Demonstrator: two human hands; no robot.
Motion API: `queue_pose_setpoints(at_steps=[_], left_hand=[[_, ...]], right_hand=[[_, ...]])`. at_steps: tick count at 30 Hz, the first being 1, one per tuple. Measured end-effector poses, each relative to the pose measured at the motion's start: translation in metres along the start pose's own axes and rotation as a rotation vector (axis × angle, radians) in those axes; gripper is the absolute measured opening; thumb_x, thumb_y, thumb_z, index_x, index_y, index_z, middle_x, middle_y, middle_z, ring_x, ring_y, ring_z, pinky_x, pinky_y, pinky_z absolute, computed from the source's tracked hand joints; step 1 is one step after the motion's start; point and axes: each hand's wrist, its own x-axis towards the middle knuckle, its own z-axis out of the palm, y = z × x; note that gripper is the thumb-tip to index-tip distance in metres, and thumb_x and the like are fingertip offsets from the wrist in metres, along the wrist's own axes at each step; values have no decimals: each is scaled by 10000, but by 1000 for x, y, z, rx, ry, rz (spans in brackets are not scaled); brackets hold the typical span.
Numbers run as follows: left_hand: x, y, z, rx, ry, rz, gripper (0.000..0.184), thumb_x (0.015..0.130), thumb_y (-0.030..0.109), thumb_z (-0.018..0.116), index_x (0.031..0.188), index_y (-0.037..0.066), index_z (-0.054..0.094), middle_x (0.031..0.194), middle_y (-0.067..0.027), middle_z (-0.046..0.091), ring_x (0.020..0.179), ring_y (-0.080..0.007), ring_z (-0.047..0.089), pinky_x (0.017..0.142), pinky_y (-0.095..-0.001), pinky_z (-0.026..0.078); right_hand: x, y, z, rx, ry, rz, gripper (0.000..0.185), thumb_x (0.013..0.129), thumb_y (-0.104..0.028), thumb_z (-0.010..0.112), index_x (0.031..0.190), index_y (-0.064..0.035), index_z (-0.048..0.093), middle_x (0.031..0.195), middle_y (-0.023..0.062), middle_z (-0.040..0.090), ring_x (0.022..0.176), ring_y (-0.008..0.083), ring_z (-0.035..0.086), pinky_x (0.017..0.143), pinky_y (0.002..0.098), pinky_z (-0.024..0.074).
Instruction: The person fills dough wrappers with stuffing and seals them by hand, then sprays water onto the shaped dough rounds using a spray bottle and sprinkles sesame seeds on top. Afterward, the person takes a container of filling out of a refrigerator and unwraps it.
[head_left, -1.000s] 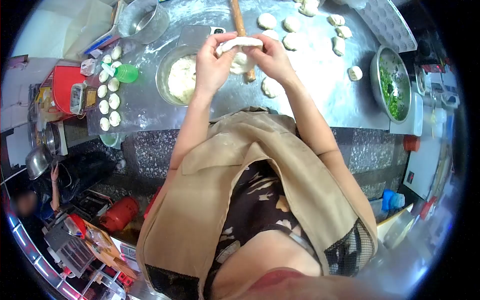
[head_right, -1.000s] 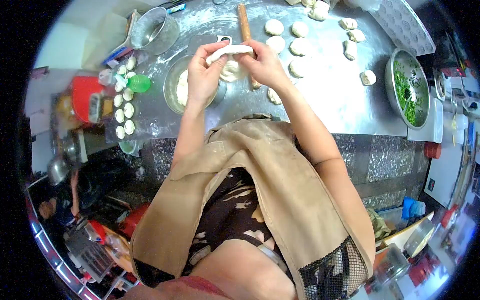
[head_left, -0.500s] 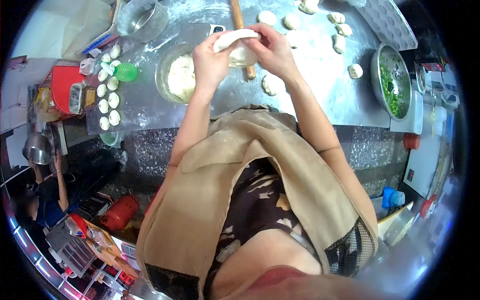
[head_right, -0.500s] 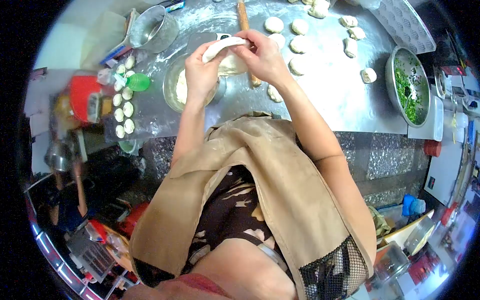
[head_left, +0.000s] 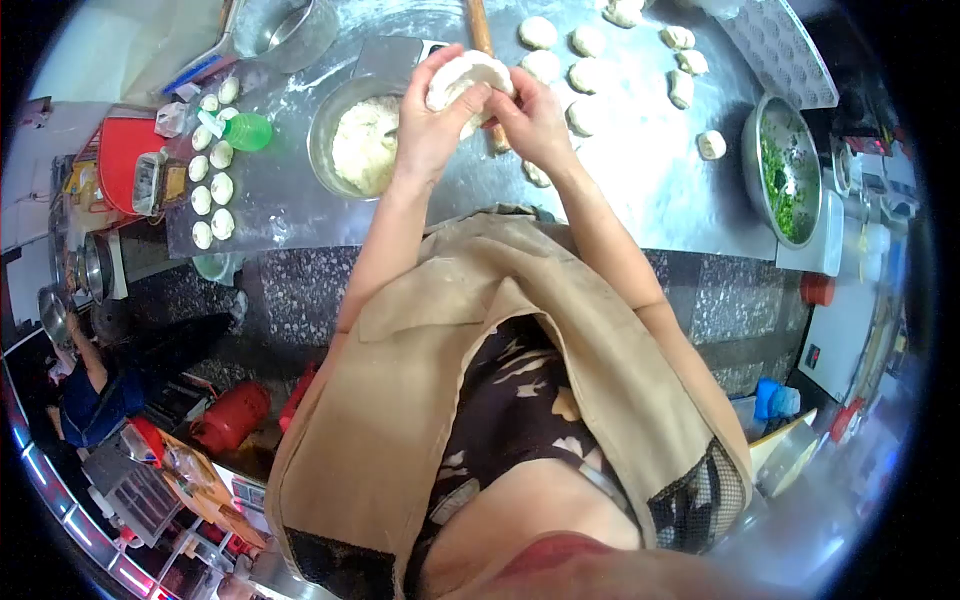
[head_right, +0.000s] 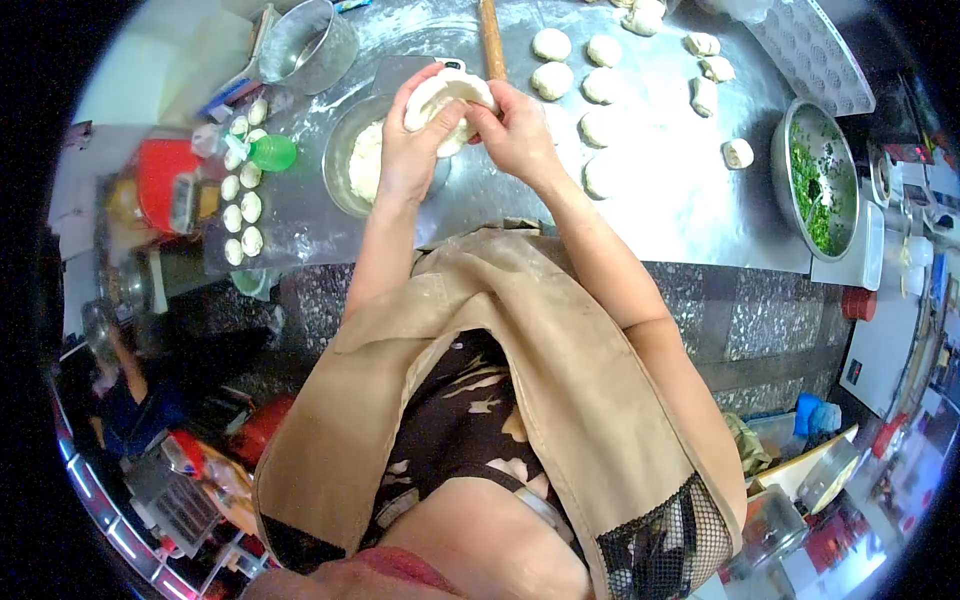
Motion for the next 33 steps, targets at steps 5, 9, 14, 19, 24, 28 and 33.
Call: queue_pose_setpoints(at_steps=[5, 9, 14, 19, 24, 28, 33], left_hand=[[0, -15, -6, -316, 190, -137, 228, 840, 21, 602, 1062, -23, 577, 1030, -125, 629, 919, -191, 610, 785, -293, 517], [0, -25, -19, -635, 89, -229, 341, 880, 58, 553, 1208, 24, 467, 1220, -154, 522, 1095, -221, 530, 891, -389, 477], [-15, -43, -36, -397, 185, -254, 370, 855, 30, 575, 1212, 44, 477, 1142, -74, 555, 1019, -202, 562, 843, -353, 491], [-33, -41, -78, -440, 476, -195, 316, 833, 4, 597, 1138, -23, 521, 1063, -104, 592, 944, -212, 601, 796, -342, 520], [-42, -28, -184, -382, 786, -81, 366, 885, 16, 511, 1244, -4, 444, 1200, -149, 533, 1090, -294, 545, 897, -432, 491], [-34, -47, -218, -640, 704, -73, 384, 906, 127, 489, 1267, 13, 427, 1260, -143, 496, 1179, -304, 471, 982, -473, 400], [-38, -47, -221, -932, 628, -55, 437, 919, 267, 445, 1286, 32, 417, 1306, -125, 462, 1237, -307, 409, 1027, -482, 333]], right_hand=[[-7, -2, 10, 167, -43, 146, 203, 845, -122, 572, 987, 20, 601, 795, 85, 643, 667, 135, 623, 590, 267, 501], [-7, 12, 26, 438, 35, 255, 190, 834, -110, 591, 958, 32, 613, 798, 65, 644, 671, 112, 600, 605, 255, 492], [-10, 41, 48, 245, -22, 254, 198, 817, -111, 608, 940, 44, 613, 793, 47, 638, 676, 98, 579, 603, 246, 481], [-26, 25, 61, 466, -241, 465, 186, 846, -99, 592, 958, 49, 588, 787, 74, 639, 691, 135, 624, 638, 255, 525], [19, 48, 70, -383, -219, -145, 154, 784, -69, 610, 930, -22, 613, 854, 152, 633, 711, 240, 650, 628, 338, 516], [46, 66, 122, -941, -551, -410, 165, 805, -192, 558, 869, -61, 636, 856, 141, 640, 792, 285, 636, 691, 391, 507], [54, 91, 149, -1301, -900, -353, 147, 780, -135, 518, 793, -91, 658, 830, 141, 641, 771, 279, 647, 653, 374, 513]])
